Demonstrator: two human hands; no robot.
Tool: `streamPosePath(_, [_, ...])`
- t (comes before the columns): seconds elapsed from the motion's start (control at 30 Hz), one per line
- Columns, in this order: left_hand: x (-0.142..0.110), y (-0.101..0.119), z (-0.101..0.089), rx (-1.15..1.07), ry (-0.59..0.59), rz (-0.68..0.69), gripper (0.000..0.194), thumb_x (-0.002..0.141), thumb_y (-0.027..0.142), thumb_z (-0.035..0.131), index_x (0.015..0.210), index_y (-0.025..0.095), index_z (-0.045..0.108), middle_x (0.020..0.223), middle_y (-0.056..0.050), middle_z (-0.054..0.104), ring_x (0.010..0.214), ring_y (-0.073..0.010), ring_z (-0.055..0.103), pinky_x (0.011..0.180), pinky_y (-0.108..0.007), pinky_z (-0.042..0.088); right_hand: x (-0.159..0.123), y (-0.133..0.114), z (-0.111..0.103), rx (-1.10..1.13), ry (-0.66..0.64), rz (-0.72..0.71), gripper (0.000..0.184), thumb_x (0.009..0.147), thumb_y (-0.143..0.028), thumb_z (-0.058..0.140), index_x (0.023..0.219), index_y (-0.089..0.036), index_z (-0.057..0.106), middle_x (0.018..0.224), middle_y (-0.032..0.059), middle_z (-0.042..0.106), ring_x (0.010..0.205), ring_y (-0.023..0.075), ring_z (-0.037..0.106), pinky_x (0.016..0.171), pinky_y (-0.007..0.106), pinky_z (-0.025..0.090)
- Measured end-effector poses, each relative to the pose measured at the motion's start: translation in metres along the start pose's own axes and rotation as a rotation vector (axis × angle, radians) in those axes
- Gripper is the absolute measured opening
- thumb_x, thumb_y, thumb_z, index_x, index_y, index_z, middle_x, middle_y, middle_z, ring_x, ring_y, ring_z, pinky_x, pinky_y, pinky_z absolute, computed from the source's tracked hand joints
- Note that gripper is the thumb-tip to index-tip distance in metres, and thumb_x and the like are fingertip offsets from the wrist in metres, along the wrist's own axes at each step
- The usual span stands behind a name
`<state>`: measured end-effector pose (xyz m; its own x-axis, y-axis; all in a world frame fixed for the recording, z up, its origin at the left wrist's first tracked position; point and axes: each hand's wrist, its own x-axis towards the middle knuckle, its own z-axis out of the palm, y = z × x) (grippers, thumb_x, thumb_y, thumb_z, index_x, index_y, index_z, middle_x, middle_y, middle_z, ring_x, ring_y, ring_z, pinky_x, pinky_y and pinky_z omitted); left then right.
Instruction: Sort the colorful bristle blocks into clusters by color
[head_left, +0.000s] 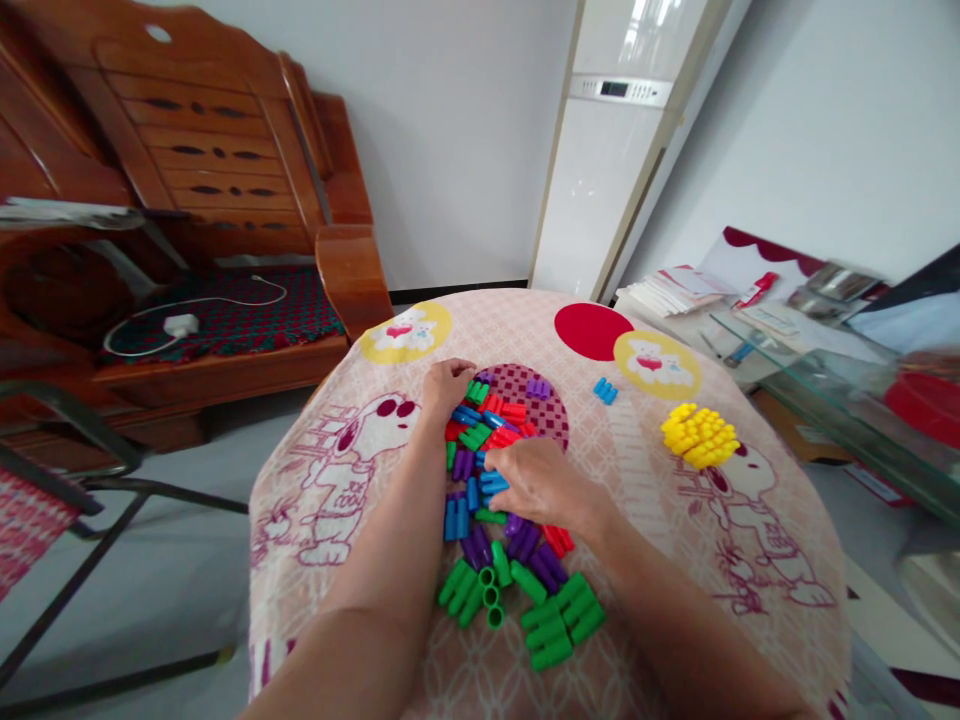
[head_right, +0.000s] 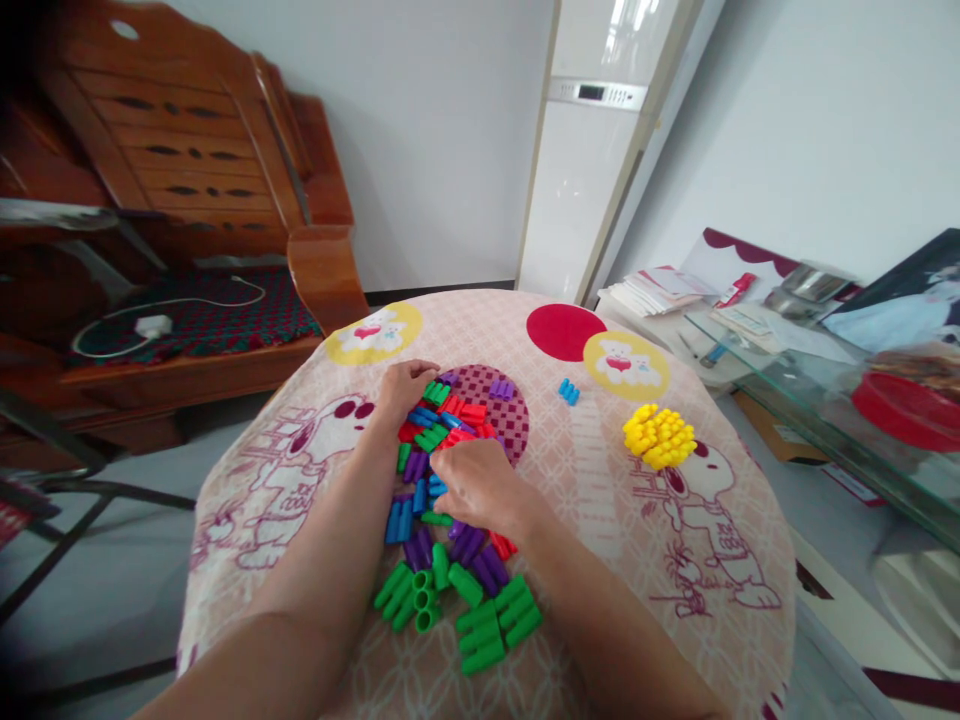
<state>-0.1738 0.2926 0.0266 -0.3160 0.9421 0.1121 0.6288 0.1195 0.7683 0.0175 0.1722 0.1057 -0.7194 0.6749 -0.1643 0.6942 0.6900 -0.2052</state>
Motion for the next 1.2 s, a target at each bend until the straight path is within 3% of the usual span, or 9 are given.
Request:
streamPosePath(0.17, [0.002, -0.003, 0.001, 0.010, 0.001, 0.005, 0.027, 0.083, 0.025, 0.059, 0.102, 0.020, 0.078, 0.097, -0.005, 0.078, 0.090, -0.0190, 0.071, 0.082, -0.024, 0.051, 0.000, 0.009, -0.006, 0.020, 0.024, 0.073, 0.010, 0.080, -0.027, 0.069, 0.083, -0.018, 0.067, 0.079, 0.0045, 0.071, 0.076, 0.0185, 0.065, 0.061, 0.025, 0.034])
streamPosePath(0.23, [0.003, -0.004, 0.001, 0.012, 0.000, 0.009, 0.028, 0.083, 0.027, 0.059, 0.101, 0.020, 0.078, 0.096, -0.005, 0.078, 0.090, -0.0193, 0.071, 0.082, -0.025, 0.051, 0.000, 0.023, -0.011, 0.136, 0.113, 0.114, 0.008, 0.077, -0.025, 0.069, 0.076, -0.018, 0.064, 0.072, 0.0014, 0.068, 0.068, 0.0152, 0.061, 0.059, 0.024, 0.032])
streamPosePath(0.37, [0.003, -0.005, 0.000, 0.009, 0.001, 0.018, 0.028, 0.083, 0.027, 0.058, 0.102, 0.020, 0.078, 0.096, -0.006, 0.078, 0.091, -0.0199, 0.071, 0.082, -0.025, 0.051, -0.006, 0.079, -0.016, 0.403, 0.550, 0.315, 0.010, 0.078, -0.027, 0.062, 0.073, -0.019, 0.061, 0.062, -0.0013, 0.063, 0.060, 0.0137, 0.057, 0.058, 0.023, 0.036])
streamPosePath(0.47, [0.003, -0.003, -0.001, 0.017, -0.009, 0.013, 0.028, 0.083, 0.026, 0.058, 0.102, 0.019, 0.078, 0.097, -0.006, 0.078, 0.094, -0.0206, 0.071, 0.081, -0.025, 0.051, -0.012, 0.129, -0.012, 0.413, 0.889, 0.560, 0.015, 0.077, -0.033, 0.060, 0.073, -0.019, 0.063, 0.064, 0.0023, 0.066, 0.068, 0.0194, 0.062, 0.062, 0.027, 0.042])
streamPosePath(0.57, [0.003, -0.001, -0.002, 0.020, -0.008, 0.014, 0.028, 0.082, 0.024, 0.057, 0.100, 0.020, 0.078, 0.096, -0.006, 0.078, 0.095, -0.0206, 0.070, 0.080, -0.024, 0.051, -0.018, 0.163, -0.003, 0.308, 1.030, 0.768, 0.019, 0.076, -0.036, 0.059, 0.074, -0.019, 0.066, 0.071, 0.0080, 0.071, 0.075, 0.0248, 0.066, 0.070, 0.032, 0.047])
streamPosePath(0.67, [0.002, 0.000, -0.002, 0.025, -0.005, 0.013, 0.028, 0.082, 0.024, 0.057, 0.101, 0.020, 0.078, 0.095, -0.006, 0.078, 0.095, -0.0207, 0.070, 0.081, -0.024, 0.051, -0.020, 0.179, 0.010, 0.184, 1.041, 0.885, 0.021, 0.078, -0.036, 0.056, 0.077, -0.018, 0.068, 0.079, 0.0120, 0.074, 0.081, 0.0270, 0.067, 0.076, 0.034, 0.047])
streamPosePath(0.77, [0.002, 0.001, -0.002, 0.038, -0.011, 0.005, 0.029, 0.083, 0.024, 0.057, 0.102, 0.019, 0.078, 0.096, -0.007, 0.078, 0.094, -0.0209, 0.070, 0.081, -0.025, 0.051, -0.017, 0.186, 0.023, 0.132, 0.969, 0.917, 0.023, 0.080, -0.036, 0.054, 0.082, -0.017, 0.068, 0.083, 0.0140, 0.075, 0.082, 0.0272, 0.067, 0.076, 0.034, 0.046])
streamPosePath(0.93, [0.002, 0.001, -0.003, 0.048, -0.018, 0.010, 0.029, 0.084, 0.025, 0.057, 0.103, 0.019, 0.078, 0.097, -0.007, 0.078, 0.095, -0.0205, 0.070, 0.081, -0.024, 0.051, -0.010, 0.195, 0.033, 0.132, 0.893, 0.908, 0.026, 0.083, -0.035, 0.054, 0.086, -0.014, 0.070, 0.086, 0.0159, 0.075, 0.084, 0.0267, 0.067, 0.076, 0.033, 0.045])
streamPosePath(1.2, [0.001, 0.001, 0.000, 0.020, -0.004, -0.007, 0.028, 0.083, 0.026, 0.059, 0.102, 0.020, 0.078, 0.097, -0.005, 0.078, 0.091, -0.0197, 0.071, 0.081, -0.025, 0.051, -0.013, 0.196, 0.029, 0.063, 0.807, 0.849, 0.032, 0.086, -0.035, 0.050, 0.082, -0.014, 0.074, 0.087, 0.0164, 0.075, 0.084, 0.0264, 0.066, 0.074, 0.032, 0.045])
